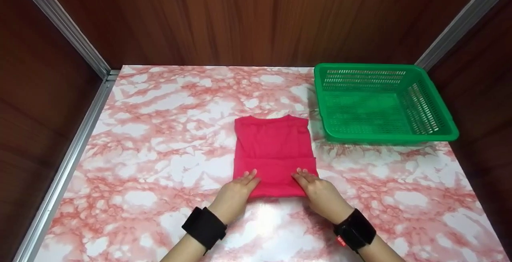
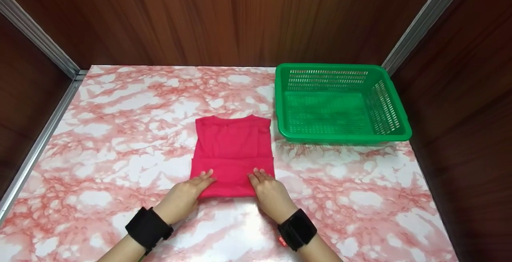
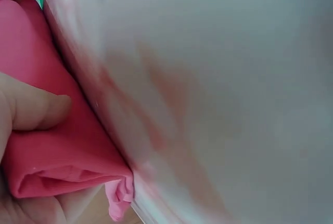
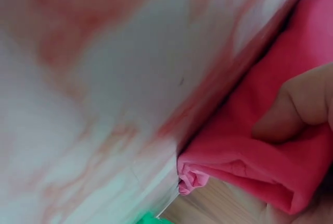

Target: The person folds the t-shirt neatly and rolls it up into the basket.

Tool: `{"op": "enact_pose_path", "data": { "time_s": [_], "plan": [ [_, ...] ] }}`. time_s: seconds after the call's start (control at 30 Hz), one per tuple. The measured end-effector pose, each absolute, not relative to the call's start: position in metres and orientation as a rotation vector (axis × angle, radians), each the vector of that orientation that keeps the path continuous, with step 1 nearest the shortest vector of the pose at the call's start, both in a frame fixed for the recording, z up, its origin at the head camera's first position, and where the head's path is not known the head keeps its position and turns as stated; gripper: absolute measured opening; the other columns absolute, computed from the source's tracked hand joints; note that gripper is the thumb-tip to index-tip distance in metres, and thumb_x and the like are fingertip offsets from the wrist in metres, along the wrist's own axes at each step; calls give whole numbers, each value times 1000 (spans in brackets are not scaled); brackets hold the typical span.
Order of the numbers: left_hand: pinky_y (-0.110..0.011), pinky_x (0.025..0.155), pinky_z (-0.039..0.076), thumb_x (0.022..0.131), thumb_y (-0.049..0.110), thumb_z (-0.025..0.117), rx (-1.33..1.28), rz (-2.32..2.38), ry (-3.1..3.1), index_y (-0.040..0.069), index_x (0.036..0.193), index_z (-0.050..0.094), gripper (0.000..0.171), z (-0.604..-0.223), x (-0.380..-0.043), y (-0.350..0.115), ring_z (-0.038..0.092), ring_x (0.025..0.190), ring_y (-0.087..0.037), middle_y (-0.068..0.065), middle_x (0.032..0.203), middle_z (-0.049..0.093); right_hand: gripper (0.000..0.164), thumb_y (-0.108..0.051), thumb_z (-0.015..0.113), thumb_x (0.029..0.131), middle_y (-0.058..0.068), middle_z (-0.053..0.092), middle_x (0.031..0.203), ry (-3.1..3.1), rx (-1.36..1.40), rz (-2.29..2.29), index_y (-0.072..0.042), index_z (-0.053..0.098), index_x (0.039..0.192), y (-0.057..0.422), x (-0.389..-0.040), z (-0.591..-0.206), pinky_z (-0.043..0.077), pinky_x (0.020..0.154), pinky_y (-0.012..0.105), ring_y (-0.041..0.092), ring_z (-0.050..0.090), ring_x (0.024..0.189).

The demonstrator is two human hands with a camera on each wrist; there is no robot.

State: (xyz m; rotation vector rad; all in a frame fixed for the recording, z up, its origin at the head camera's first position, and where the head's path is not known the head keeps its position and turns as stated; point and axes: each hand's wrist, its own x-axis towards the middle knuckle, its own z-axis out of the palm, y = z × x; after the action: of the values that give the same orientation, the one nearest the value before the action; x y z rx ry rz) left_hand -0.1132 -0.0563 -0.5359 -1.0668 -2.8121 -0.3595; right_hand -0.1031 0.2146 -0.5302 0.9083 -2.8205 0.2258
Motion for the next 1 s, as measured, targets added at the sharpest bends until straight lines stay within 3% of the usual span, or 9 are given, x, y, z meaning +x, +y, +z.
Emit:
{"op": "enact_pose_path", "data": {
  "time_s": [0.17, 0.43, 0.63, 0.73, 0.87, 1.0],
  "plan": [
    [-34, 86, 53, 78, -8, 61, -1087, -374, -2853, 7, 124, 61, 48, -531, -99, -57, 60, 114, -25, -13, 133, 55, 55, 6, 70, 67, 21, 62, 121, -2840, 899, 251, 1, 60, 121, 215, -87, -529, 56, 75, 39, 29, 62, 109],
    [-33, 76, 56, 79, -3, 64, -1133, -379, -2913, 7, 120, 63, 42, -522, -81, -59, 63, 109, -22, -11, 129, 59, 46, 3, 68, 74, 19, 63, 121, -2922, 882, 295, -3, 62, 120, 213, -64, -522, 56, 72, 38, 28, 62, 109],
    [-34, 79, 55, 75, -8, 59, -1214, -508, -2963, 6, 115, 65, 43, -506, -69, -62, 65, 103, -21, -11, 121, 64, 48, 0, 73, 73, 20, 62, 122, -3051, 935, 464, -1, 60, 119, 213, -50, -505, 55, 77, 42, 32, 62, 108],
    [-33, 77, 55, 73, -8, 58, -1256, -565, -3007, 6, 114, 65, 44, -497, -65, -64, 67, 96, -21, -9, 115, 67, 41, -4, 72, 78, 18, 63, 119, -3103, 978, 513, -1, 61, 118, 214, -46, -496, 55, 76, 42, 30, 64, 103],
    [-30, 72, 53, 70, -7, 59, -1322, -633, -3080, 8, 108, 66, 42, -484, -62, -69, 67, 84, -17, -3, 95, 71, 30, 1, 64, 81, 10, 70, 102, -3131, 1060, 599, -4, 65, 110, 218, -42, -483, 55, 68, 36, 22, 68, 86],
    [-24, 65, 48, 70, -5, 61, -1379, -696, -3134, 10, 95, 65, 29, -472, -65, -74, 58, 67, -8, 5, 69, 59, 27, 7, 62, 73, -1, 66, 77, -3113, 1138, 743, -8, 66, 95, 224, -43, -471, 49, 59, 26, 7, 60, 67]
  ]
}}
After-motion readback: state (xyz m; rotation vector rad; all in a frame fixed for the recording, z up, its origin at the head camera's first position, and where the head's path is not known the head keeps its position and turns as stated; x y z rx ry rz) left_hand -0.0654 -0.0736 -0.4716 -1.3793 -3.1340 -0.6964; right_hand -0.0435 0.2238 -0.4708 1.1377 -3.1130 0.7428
